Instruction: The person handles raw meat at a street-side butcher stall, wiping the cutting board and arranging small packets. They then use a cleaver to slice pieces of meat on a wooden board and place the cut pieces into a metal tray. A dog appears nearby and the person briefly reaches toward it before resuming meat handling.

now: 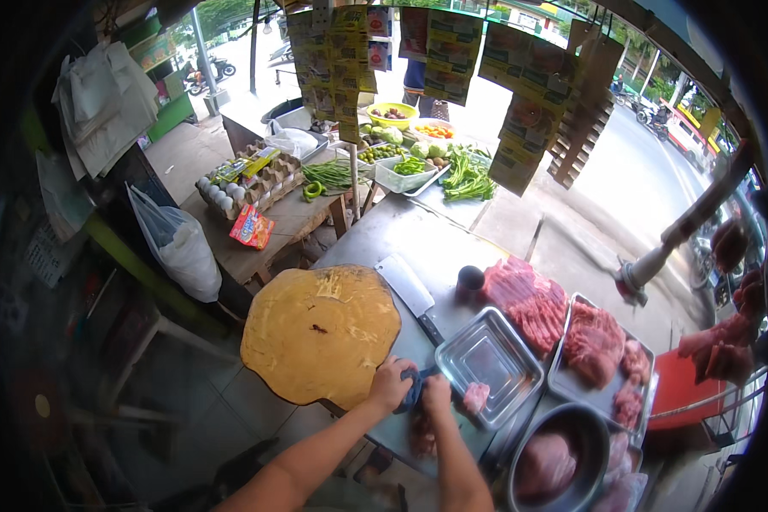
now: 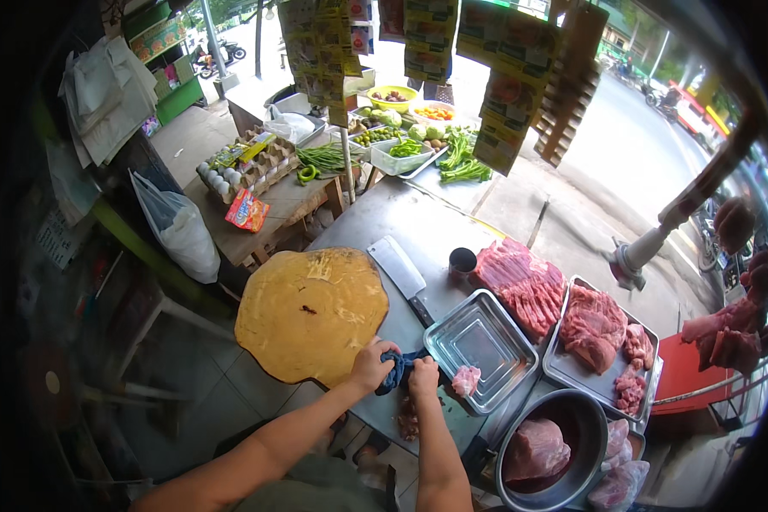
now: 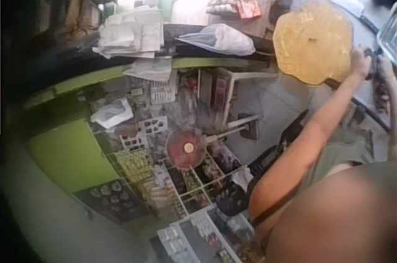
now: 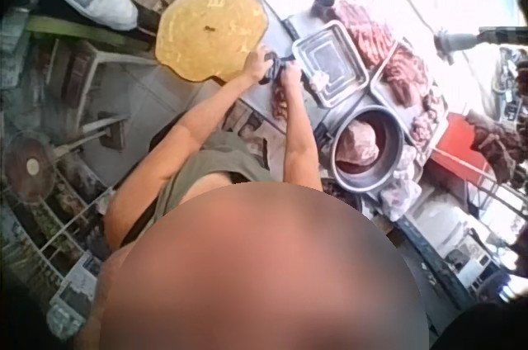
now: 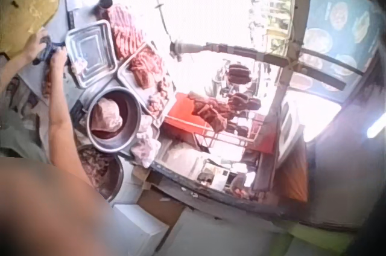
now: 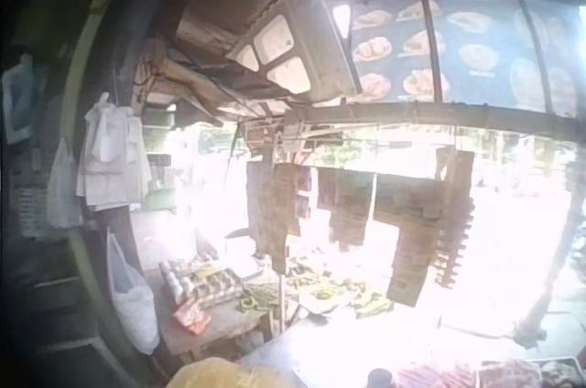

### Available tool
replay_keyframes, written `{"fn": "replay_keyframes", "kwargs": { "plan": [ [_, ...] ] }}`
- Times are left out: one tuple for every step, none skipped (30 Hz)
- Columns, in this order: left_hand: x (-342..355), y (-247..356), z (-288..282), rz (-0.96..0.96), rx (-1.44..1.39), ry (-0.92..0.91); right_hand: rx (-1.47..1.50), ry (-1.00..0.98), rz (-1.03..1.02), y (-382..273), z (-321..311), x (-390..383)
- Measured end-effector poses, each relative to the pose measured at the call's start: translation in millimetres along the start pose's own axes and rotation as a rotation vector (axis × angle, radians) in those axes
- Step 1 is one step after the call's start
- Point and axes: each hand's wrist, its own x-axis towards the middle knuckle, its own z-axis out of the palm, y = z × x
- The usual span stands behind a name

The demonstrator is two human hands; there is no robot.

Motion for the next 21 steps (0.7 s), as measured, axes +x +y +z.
{"fn": "replay_keyframes", "kwargs": {
  "plan": [
    [4, -1, -5, 0.026, -0.024, 0.052, 0.082, 0.042, 0.054, 4, -3, 8],
    [6, -1, -6, 0.039, -0.015, 0.086, 0.129, 0.053, 0.094, 9, -13, 10],
    [10, -4, -7, 0.041, -0.036, 0.104, 0.132, 0.009, 0.176, 12, -26, 18],
    [14, -7, -6, 0.028, -0.027, 0.115, 0.630, -0.064, 0.340, 11, -43, 27],
    [16, -11, -4, -0.005, 0.004, 0.113, 1.013, -0.035, 0.386, 6, -59, 27],
    [18, -16, -1, -0.034, 0.005, 0.101, 1.318, -0.070, 0.514, -1, -79, 26],
    [18, -21, 5, -0.084, -0.023, 0.097, 1.500, -0.036, 0.570, -12, -95, 25],
    [18, -26, 12, -0.094, -0.052, 0.122, 1.632, -0.057, 0.492, -24, -114, 22],
    [19, -33, 18, -0.120, -0.069, 0.127, 1.782, -0.089, 0.369, -36, -130, 20],
    [21, -40, 26, -0.130, -0.111, 0.148, 1.772, -0.066, 0.376, -49, -144, 18],
    [23, -46, 34, -0.150, -0.148, 0.151, 1.784, -0.057, 0.331, -63, -155, 17],
    [25, -53, 40, -0.169, -0.184, 0.151, 1.806, -0.056, 0.273, -76, -161, 19],
    [29, -61, 43, -0.191, -0.273, 0.165, 1.722, -0.066, 0.265, -89, -163, 24],
    [33, -67, 48, -0.218, -0.369, 0.154, 1.639, -0.066, 0.263, -98, -166, 24],
    [34, -69, 53, -0.316, -0.460, 0.091, 1.520, -0.021, 0.336, -104, -169, 19],
    [37, -70, 57, -0.420, -0.748, 0.130, 1.379, -0.049, 0.365, -111, -166, 18],
    [42, -71, 58, -0.543, -0.999, 0.077, 1.109, -0.092, 0.312, -114, -163, 12],
    [38, -72, 56, -0.559, -1.279, 0.025, 1.012, -0.079, 0.260, -126, -144, 18],
    [37, -71, 52, -0.596, -1.360, 0.004, 0.444, -0.025, 0.065, -129, -136, 12],
    [35, -70, 47, -0.598, -1.511, -0.181, 0.394, -0.062, 0.121, -136, -122, 6],
    [34, -66, 45, -0.594, -1.621, -0.180, 0.360, 0.005, 0.097, -139, -112, 4]
  ]
}}
